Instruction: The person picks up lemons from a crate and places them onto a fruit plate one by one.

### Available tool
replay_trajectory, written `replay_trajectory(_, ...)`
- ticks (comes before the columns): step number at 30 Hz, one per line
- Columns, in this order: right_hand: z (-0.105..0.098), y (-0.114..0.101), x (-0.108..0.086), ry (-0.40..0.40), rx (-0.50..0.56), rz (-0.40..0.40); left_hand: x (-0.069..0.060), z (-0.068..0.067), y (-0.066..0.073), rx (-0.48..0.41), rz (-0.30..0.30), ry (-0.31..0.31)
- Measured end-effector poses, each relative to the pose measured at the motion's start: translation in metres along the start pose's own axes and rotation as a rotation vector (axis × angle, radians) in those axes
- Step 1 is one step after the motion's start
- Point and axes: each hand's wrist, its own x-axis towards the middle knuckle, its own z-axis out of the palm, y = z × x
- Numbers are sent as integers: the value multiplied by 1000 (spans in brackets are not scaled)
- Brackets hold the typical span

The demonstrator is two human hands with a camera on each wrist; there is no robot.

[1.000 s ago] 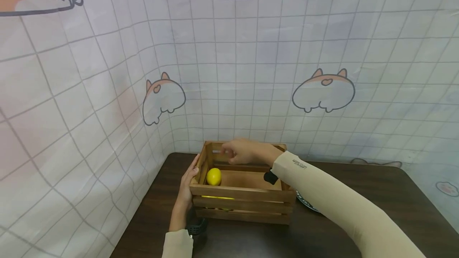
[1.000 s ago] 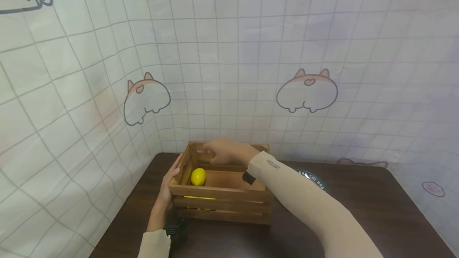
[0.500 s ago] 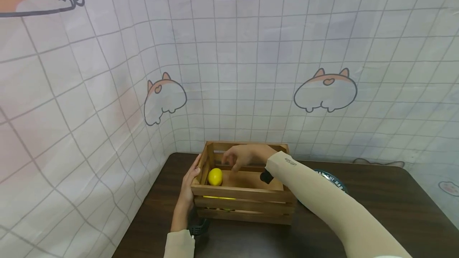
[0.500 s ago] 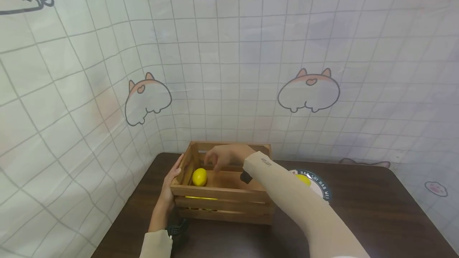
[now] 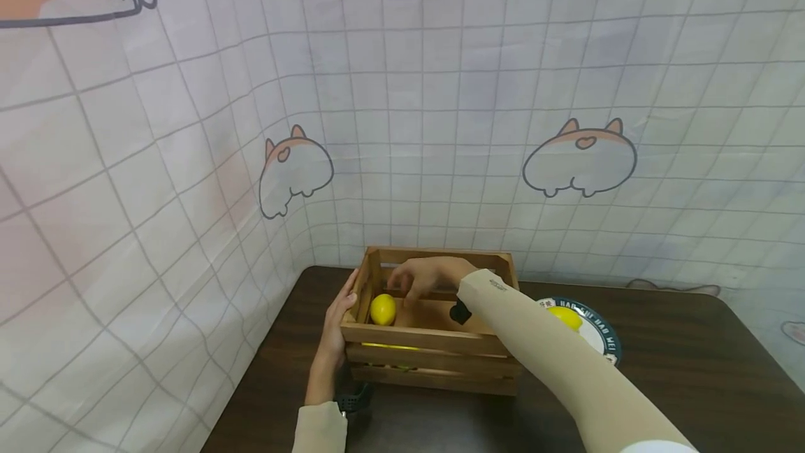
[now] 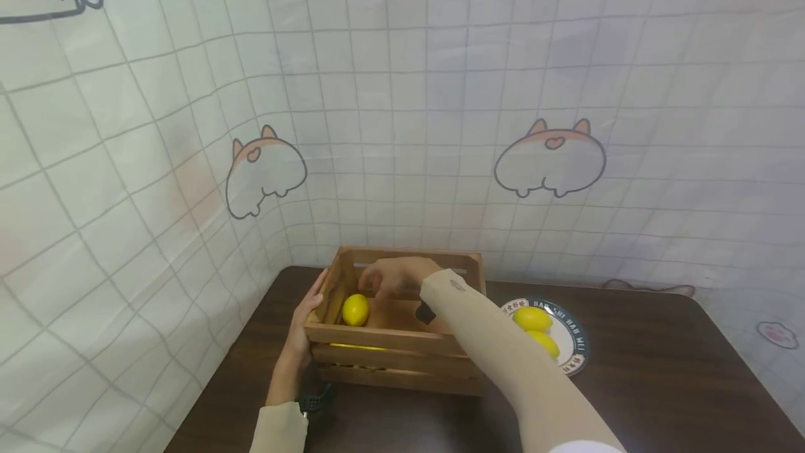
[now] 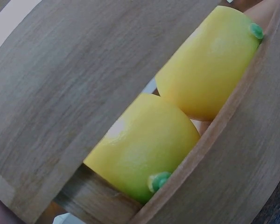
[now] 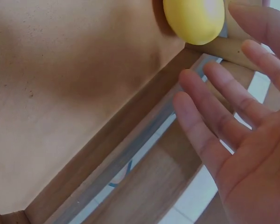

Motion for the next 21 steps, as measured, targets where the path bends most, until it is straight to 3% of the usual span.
replay_trajectory(7,2,3,11,-5,40,14,0,1,1,2,3,-1)
replay_trajectory(21,16,-10,33,-108,-59,43,0,0,0,15,19,-5)
